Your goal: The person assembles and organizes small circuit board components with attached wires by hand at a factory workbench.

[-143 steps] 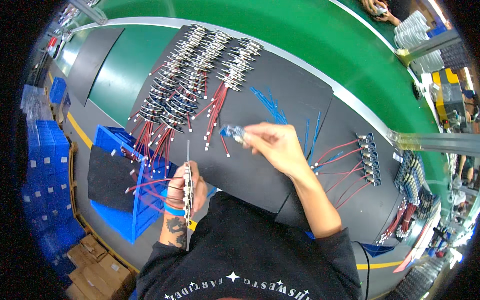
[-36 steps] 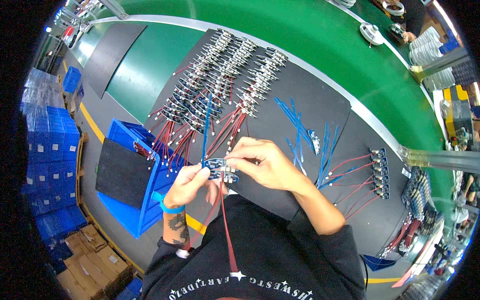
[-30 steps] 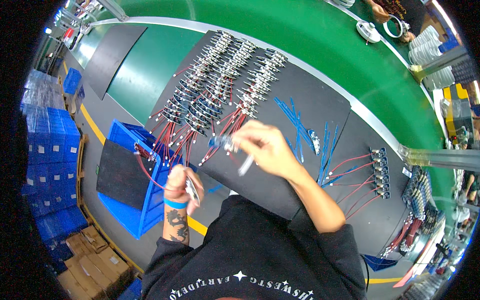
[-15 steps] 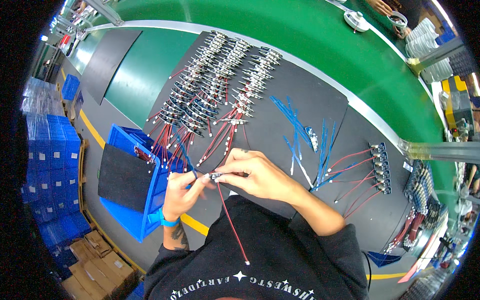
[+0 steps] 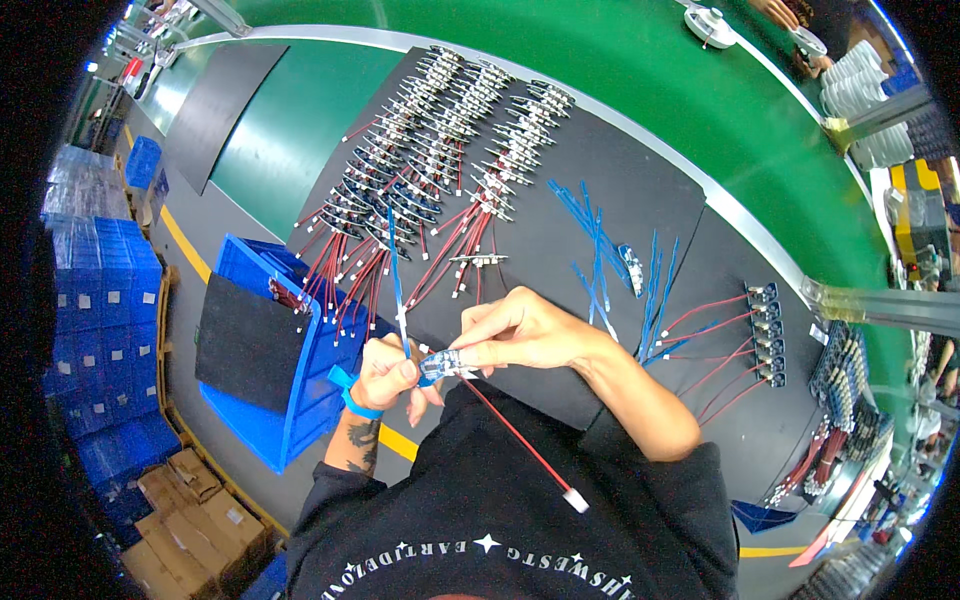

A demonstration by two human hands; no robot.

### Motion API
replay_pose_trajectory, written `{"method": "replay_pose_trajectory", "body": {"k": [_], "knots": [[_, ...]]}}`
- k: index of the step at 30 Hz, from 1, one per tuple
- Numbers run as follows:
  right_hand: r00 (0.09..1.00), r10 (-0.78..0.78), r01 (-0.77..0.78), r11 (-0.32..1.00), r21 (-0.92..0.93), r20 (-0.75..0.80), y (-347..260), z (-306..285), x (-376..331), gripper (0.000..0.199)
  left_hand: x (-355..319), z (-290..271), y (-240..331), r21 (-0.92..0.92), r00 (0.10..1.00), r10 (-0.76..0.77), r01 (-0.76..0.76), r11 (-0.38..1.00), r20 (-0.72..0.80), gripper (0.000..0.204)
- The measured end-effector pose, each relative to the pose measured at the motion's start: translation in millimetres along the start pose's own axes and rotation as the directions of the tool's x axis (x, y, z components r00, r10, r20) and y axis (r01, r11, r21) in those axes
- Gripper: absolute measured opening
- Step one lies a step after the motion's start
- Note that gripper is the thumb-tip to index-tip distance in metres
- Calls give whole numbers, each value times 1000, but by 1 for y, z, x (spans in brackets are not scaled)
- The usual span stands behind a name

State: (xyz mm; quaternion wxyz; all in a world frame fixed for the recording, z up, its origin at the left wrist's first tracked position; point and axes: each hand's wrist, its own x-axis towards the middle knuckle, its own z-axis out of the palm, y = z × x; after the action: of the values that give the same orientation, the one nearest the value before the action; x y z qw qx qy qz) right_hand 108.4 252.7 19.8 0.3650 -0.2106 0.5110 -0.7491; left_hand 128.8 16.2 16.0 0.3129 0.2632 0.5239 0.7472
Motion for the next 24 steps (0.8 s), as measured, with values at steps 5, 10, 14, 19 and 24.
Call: {"method": "replay_pose_trajectory", "body": {"k": [5, 10, 14, 19, 24], "knots": [[1000, -3, 4, 999, 36, -18, 7, 4, -6, 21, -4, 7, -15, -69, 995, 88, -91, 993, -39, 48], [997, 35, -29, 996, 88, -63, 7, 4, -12, 19, 1, 15, -29, -199, 986, 137, -154, 968, -97, 49], [997, 33, -25, 994, 110, -70, 14, 10, -15, 19, 7, 34, -21, -294, 981, 103, -148, 944, -164, 53], [974, -100, 52, 972, -229, -204, -1, 7, -31, 16, -5, 31, -20, -271, 931, 288, -343, 899, -223, 51], [875, -106, -370, 482, -794, -472, -40, 17, -72, 12, -25, 11, -9, 326, 879, 213, -70, 943, -427, 43]]}}
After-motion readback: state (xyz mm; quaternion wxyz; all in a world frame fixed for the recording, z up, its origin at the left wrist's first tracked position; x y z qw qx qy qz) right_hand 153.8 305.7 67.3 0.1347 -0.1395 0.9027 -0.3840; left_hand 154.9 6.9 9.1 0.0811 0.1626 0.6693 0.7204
